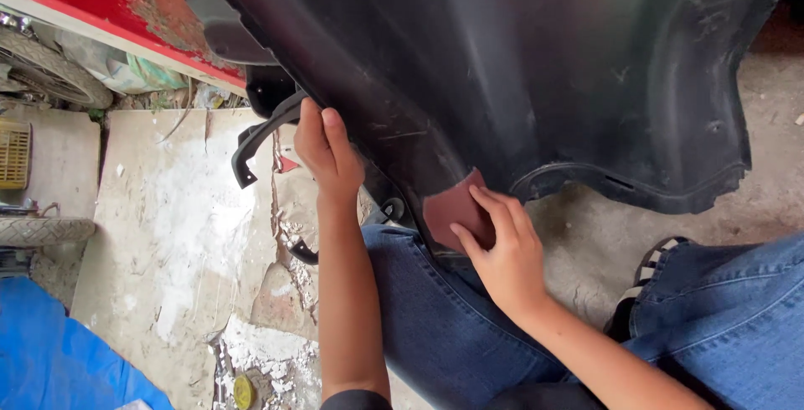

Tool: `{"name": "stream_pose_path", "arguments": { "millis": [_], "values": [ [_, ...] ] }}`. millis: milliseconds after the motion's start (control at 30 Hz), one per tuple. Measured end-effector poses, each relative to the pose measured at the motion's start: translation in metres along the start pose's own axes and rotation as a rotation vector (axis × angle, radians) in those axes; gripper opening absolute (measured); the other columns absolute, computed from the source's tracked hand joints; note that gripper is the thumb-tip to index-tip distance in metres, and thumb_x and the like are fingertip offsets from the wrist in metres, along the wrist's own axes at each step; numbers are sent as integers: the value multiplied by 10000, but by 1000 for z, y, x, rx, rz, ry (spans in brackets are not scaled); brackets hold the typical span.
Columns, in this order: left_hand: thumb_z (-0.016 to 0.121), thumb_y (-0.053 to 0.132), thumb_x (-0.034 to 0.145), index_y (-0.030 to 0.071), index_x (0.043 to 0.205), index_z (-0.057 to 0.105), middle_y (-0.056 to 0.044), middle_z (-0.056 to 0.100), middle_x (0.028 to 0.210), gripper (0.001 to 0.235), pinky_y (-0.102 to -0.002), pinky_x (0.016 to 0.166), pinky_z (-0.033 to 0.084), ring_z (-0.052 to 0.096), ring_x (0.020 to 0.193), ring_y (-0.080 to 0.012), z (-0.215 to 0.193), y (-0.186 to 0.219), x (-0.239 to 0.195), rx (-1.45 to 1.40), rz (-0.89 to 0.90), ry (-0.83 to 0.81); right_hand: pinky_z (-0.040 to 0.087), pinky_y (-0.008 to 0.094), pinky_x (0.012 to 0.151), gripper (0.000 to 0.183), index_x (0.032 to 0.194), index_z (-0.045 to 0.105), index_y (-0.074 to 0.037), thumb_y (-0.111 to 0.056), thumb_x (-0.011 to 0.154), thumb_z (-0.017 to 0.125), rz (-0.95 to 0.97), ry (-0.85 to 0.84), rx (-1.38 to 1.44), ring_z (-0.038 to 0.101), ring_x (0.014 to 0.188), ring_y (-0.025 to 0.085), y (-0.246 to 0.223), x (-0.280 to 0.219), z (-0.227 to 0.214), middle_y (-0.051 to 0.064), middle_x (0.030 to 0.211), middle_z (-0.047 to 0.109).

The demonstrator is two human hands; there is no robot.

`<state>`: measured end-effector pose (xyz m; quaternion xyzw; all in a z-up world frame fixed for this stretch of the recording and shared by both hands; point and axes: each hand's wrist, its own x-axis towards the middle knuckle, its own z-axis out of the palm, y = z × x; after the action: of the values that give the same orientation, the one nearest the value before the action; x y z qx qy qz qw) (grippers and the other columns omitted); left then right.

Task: The person sands a black motorcycle fairing using a sanding block. They hold the fairing with one hand and rub the sanding block across the surface with the other, working on different sections of the part.

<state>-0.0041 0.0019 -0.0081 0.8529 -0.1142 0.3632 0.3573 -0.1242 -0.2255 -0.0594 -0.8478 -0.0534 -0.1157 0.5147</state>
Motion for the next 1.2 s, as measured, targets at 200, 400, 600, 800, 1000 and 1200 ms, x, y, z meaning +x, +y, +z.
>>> {"name": "stream_pose_path", "arguments": {
  "millis": [200,400,600,800,1000,1200],
  "values": [
    [425,158,1121,-55,1126,572,-56,467,679,259,-345,580,299,432,595,-164,-1,10,4,-23,-7,2,567,400,918,532,1317,617,-62,-242,862,824,-81,54,-14,661,1153,326,-14,37,8,97,1295,639],
    [431,161,1135,-41,1065,544,-56,437,680,242,-349,571,274,418,600,-172,-1,5,2,31,15,-1,564,408,937,541,1336,632,-71,-244,854,807,-19,7,-58,656,1165,311,2,-5,-1,106,1330,650],
    [430,160,1132,-21,986,516,-51,408,662,248,-367,592,255,403,590,-174,0,-7,-2,58,15,7,535,410,1053,543,1402,607,-55,-199,911,789,-145,87,54,633,1254,323,-9,54,18,117,1410,628],
    [413,178,1134,-23,1036,539,-48,442,699,257,-337,617,295,439,643,-158,-2,5,1,59,10,2,532,405,1075,548,1450,581,-41,-181,954,767,-194,74,161,624,1292,340,-12,57,19,135,1488,593],
    [399,201,1153,-24,1093,559,-52,468,739,284,-304,608,316,445,669,-154,0,4,0,56,17,12,493,442,1073,556,1476,526,-6,-188,977,690,-13,-33,55,563,1341,384,20,12,18,192,1497,543],
    [398,217,1147,-28,1089,554,-44,483,724,296,-304,609,315,462,642,-134,-1,-3,-4,90,-29,17,471,432,1167,524,1523,495,-34,-174,1046,661,-207,23,188,529,1442,366,-18,97,20,168,1573,511]
  ]
}}
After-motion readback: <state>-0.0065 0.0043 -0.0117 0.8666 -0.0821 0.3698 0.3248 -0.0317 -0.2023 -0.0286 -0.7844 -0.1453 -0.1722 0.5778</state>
